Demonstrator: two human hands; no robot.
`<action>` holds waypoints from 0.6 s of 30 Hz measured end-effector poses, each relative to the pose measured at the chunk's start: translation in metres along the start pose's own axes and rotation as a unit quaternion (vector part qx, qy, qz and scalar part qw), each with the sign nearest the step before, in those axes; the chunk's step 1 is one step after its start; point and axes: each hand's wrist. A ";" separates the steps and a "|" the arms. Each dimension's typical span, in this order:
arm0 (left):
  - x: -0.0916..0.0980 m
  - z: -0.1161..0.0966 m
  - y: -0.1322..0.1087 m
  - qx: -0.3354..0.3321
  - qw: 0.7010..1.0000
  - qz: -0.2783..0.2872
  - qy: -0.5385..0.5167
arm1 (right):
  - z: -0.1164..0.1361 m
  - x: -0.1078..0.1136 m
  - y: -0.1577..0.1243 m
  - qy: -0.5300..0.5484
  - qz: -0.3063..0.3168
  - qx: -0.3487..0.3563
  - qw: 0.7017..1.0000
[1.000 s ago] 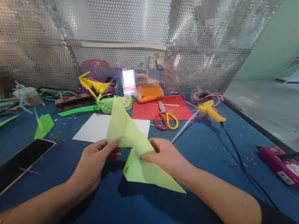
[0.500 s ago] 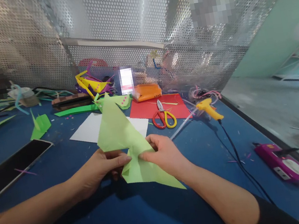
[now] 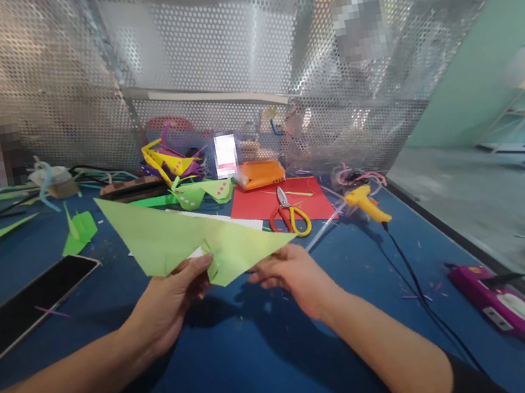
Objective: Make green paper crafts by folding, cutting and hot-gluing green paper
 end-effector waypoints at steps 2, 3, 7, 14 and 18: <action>-0.001 0.002 0.001 0.000 1.000 -0.005 -0.013 | -0.005 -0.011 -0.007 -0.027 0.070 0.001 0.997; -0.002 0.003 0.001 -0.001 1.000 -0.005 -0.015 | -0.007 -0.017 -0.011 -0.028 0.086 0.003 0.996; -0.008 0.008 -0.002 -0.004 1.000 -0.003 -0.002 | -0.019 -0.038 -0.019 0.023 0.021 0.007 0.999; -0.013 0.012 -0.004 -0.015 1.000 0.008 0.002 | -0.023 -0.046 -0.016 0.085 -0.070 0.013 0.994; -0.010 0.011 -0.003 0.003 0.995 0.079 0.054 | -0.013 -0.038 -0.013 0.072 -0.107 0.049 0.990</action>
Point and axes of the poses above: each hand's wrist, its own y-axis towards the middle knuckle, its own x-axis out of the back of the hand, z = x × y, and after that the axes turned 15 degrees about x, right-handed
